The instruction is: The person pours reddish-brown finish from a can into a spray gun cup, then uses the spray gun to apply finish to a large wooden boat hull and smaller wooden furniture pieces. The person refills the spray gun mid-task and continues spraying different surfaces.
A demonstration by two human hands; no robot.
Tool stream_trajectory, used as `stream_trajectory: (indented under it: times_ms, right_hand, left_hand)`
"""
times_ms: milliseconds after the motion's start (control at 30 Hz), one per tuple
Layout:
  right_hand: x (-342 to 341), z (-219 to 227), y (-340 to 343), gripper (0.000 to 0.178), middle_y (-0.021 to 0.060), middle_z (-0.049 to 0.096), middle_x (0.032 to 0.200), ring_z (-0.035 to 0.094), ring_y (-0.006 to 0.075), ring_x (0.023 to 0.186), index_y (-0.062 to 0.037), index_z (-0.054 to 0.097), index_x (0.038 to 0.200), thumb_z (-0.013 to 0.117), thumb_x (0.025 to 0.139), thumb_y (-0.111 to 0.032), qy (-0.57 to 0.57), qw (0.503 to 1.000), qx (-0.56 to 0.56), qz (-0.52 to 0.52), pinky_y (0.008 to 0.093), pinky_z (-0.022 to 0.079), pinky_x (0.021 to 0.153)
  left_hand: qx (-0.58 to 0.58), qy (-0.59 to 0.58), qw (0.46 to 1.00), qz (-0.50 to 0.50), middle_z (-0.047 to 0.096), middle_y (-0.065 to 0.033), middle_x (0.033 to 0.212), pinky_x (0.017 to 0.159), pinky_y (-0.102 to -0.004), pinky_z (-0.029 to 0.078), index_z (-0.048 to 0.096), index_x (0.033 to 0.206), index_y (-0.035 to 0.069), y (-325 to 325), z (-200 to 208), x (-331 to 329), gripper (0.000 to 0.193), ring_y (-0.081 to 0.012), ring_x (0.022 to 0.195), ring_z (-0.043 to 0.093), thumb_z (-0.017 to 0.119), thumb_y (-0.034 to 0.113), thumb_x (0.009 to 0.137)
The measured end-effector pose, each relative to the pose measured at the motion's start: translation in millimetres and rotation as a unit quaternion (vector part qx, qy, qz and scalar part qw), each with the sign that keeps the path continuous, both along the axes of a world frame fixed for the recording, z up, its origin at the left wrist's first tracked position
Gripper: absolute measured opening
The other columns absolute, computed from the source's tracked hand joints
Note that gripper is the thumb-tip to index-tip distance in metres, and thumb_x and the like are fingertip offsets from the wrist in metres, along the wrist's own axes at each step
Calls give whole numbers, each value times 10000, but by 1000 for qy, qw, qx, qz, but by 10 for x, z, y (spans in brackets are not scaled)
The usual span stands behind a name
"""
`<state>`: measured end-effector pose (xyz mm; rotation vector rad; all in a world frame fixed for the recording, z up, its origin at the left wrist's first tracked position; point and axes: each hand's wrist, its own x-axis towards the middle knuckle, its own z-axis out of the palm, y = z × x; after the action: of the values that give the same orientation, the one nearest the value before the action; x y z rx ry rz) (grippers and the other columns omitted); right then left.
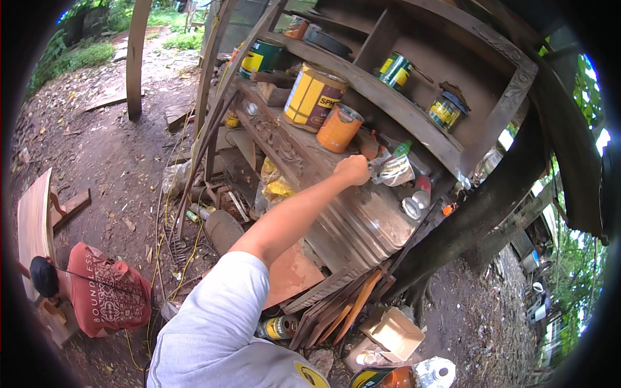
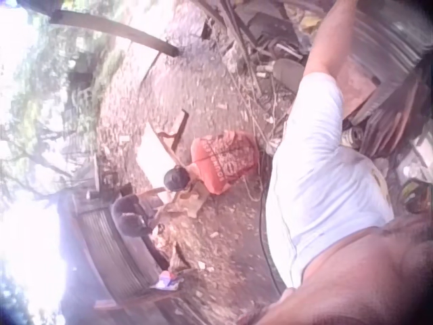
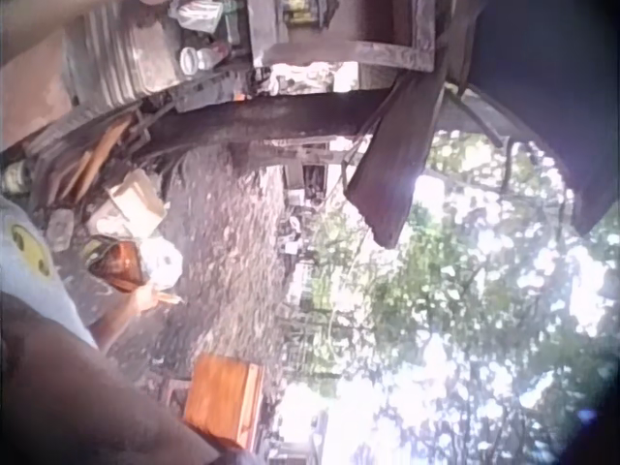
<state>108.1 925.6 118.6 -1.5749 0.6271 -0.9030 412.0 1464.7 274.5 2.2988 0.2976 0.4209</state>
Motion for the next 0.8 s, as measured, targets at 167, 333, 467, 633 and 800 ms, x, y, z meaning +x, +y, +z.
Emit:
stream_trajectory:
  times_ms: [167,333,467,633,800]
  right_hand:
    - [-173,-81,-133,383,130,631,1164,593,204,1056,80,549,1282,618,933,-64,0,1000,7,-17,364,464,939]
    - [-467,-209,-441,388,131,632,1163,592,205,1058,80,548,1284,619,933,-67,-16,999,6,-31,365,464,938]
    - [-402,-413,-707,401,129,629,1169,583,209,1068,79,544,1296,618,932,-74,-11,998,-39,38,366,461,938]
    - [-72,26,-234,289,88,633,1136,574,182,1029,39,611,1209,600,929,-31,-45,995,-25,89,326,452,915]
    - [232,395,-104,190,26,633,1036,576,144,965,-8,617,1133,605,945,-35,-101,978,69,167,308,457,875]
  left_hand:
    - [-73,-42,996,38,664,-250,1140,935,-457,508,684,1074,-10,57,94,-254,320,-398,1103,629,605,216,861]
    - [-126,-117,985,26,699,-209,834,742,-438,518,703,965,5,117,-65,-1105,379,-346,813,687,682,364,846]
    - [-186,-111,976,21,597,-77,641,608,-358,466,661,835,-12,123,-578,-2073,329,-139,627,569,705,313,856]
    - [-270,10,962,48,523,-6,593,551,-326,423,604,731,4,-232,-1133,-3016,291,-81,605,491,717,237,865]
    - [-275,79,958,29,621,-28,671,614,-308,473,678,820,-8,-650,-1612,-3491,238,-86,671,570,728,220,863]
